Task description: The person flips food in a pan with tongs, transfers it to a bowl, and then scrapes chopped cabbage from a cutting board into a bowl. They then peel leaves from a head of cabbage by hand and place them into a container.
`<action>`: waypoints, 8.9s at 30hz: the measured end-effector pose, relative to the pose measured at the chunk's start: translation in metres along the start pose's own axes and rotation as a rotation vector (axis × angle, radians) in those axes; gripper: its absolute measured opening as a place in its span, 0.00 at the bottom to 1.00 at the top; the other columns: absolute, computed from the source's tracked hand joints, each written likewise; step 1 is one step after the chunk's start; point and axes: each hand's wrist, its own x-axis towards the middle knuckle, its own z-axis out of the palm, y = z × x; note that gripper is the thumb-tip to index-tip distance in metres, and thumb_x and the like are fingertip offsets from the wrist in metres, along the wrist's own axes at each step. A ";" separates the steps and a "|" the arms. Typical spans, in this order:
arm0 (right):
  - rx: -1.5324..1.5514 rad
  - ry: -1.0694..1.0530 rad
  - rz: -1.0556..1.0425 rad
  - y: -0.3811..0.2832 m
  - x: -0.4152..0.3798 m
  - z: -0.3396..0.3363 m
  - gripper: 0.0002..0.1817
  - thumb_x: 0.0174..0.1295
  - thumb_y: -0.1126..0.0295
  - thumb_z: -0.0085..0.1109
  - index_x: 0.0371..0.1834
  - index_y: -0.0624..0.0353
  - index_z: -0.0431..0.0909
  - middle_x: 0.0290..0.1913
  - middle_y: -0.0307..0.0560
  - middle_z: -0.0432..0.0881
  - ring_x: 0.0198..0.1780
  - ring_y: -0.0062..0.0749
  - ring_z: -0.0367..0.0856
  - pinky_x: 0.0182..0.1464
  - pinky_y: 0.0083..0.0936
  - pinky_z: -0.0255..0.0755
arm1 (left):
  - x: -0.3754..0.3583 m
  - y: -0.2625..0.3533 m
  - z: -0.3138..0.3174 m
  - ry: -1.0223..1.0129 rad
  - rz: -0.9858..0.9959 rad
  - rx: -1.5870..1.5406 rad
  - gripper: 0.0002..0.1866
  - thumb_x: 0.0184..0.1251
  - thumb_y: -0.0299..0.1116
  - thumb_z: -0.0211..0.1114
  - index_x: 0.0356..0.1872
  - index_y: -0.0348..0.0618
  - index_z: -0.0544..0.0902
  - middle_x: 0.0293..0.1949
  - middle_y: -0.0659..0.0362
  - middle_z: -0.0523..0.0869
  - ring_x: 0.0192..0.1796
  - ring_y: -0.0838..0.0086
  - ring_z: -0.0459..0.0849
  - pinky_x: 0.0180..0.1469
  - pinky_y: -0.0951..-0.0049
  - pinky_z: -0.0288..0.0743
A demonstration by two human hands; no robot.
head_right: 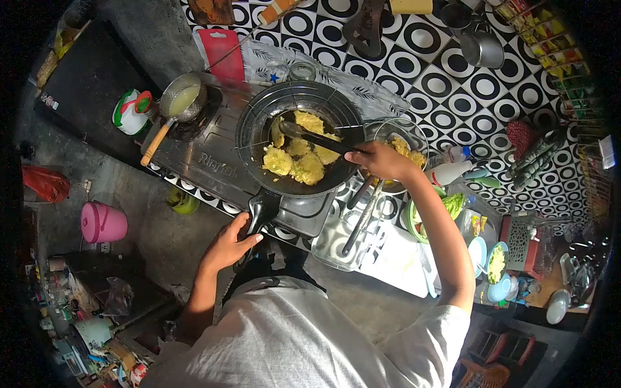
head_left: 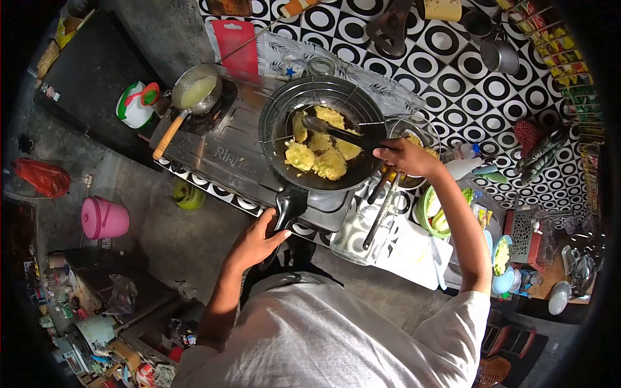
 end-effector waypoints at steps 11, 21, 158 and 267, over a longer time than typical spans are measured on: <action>-0.288 0.096 -0.125 -0.023 0.018 -0.006 0.31 0.67 0.44 0.56 0.51 0.67 0.81 0.37 0.63 0.85 0.42 0.50 0.84 0.49 0.39 0.74 | 0.001 -0.009 0.002 0.035 0.100 0.044 0.30 0.66 0.39 0.70 0.64 0.36 0.70 0.47 0.50 0.85 0.46 0.67 0.83 0.51 0.67 0.76; -0.475 0.168 -0.270 -0.021 0.018 -0.009 0.23 0.66 0.56 0.60 0.55 0.64 0.79 0.42 0.63 0.85 0.47 0.55 0.84 0.52 0.40 0.74 | 0.001 -0.001 0.000 0.037 0.112 0.052 0.20 0.67 0.38 0.69 0.52 0.40 0.72 0.43 0.53 0.84 0.43 0.68 0.81 0.48 0.66 0.75; -1.639 -0.022 -0.168 -0.173 -0.101 0.017 0.22 0.64 0.71 0.54 0.63 0.52 0.77 0.33 0.44 0.84 0.35 0.37 0.86 0.37 0.31 0.79 | 0.008 -0.027 -0.025 -0.251 0.248 -0.057 0.21 0.68 0.36 0.69 0.56 0.37 0.74 0.36 0.57 0.84 0.37 0.75 0.83 0.42 0.70 0.78; 0.369 0.712 0.121 0.239 -0.057 0.130 0.43 0.61 0.63 0.61 0.74 0.78 0.52 0.58 0.79 0.76 0.61 0.64 0.76 0.64 0.40 0.69 | 0.049 0.000 0.228 -0.050 0.195 0.308 0.21 0.67 0.32 0.67 0.58 0.39 0.75 0.44 0.51 0.84 0.40 0.62 0.86 0.43 0.65 0.79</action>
